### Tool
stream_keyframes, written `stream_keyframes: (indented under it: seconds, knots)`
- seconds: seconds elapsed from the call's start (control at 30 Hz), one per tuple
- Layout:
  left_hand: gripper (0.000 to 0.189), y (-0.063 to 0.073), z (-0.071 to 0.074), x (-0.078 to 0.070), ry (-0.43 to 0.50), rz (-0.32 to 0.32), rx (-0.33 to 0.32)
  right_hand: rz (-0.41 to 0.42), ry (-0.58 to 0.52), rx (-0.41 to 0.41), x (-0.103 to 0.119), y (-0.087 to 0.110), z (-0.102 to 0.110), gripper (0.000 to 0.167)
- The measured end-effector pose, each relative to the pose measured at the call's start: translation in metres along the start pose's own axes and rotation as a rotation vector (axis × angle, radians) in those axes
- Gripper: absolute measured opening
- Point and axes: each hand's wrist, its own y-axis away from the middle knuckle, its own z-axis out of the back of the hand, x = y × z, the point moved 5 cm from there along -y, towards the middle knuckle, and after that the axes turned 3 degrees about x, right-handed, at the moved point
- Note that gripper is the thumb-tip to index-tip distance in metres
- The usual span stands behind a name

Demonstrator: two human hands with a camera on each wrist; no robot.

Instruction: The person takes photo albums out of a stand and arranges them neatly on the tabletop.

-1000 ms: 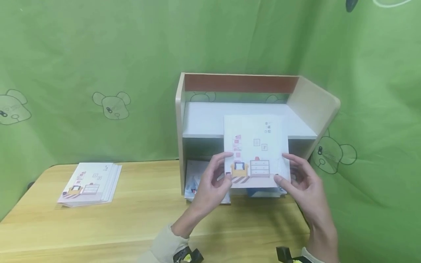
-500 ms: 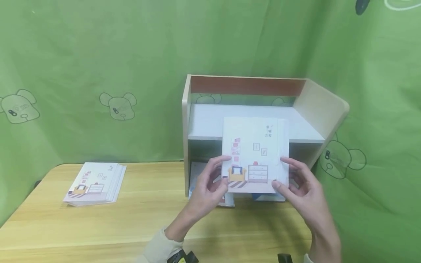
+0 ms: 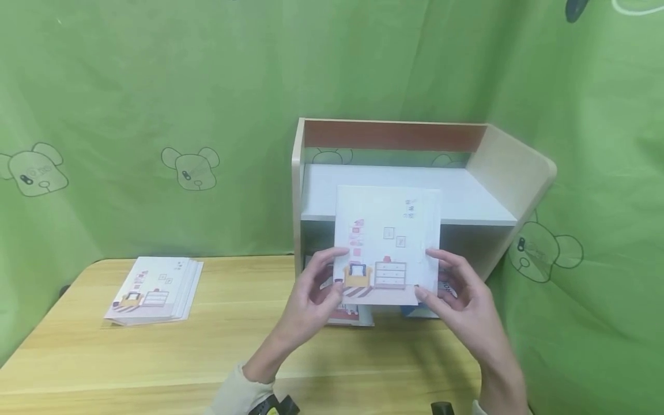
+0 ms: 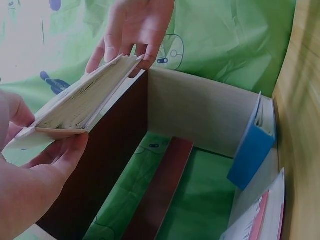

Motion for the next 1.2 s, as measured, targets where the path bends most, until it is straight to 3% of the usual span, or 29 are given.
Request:
stream_keyframes:
  seconds: [0.37, 0.93, 1.2]
  knots:
    - [0.065, 0.009, 0.017, -0.006, 0.040, -0.007, -0.027, 0.039, 0.047, -0.011, 0.009, -0.004, -0.018, 0.070]
    - [0.062, 0.024, 0.059, -0.023, -0.017, -0.095, -0.037, 0.095, -0.046, 0.022, 0.019, -0.019, -0.057, 0.069]
    - [0.060, 0.032, 0.077, -0.030, -0.029, -0.086, -0.052, 0.111, -0.057, 0.021, 0.026, -0.023, -0.077, 0.069]
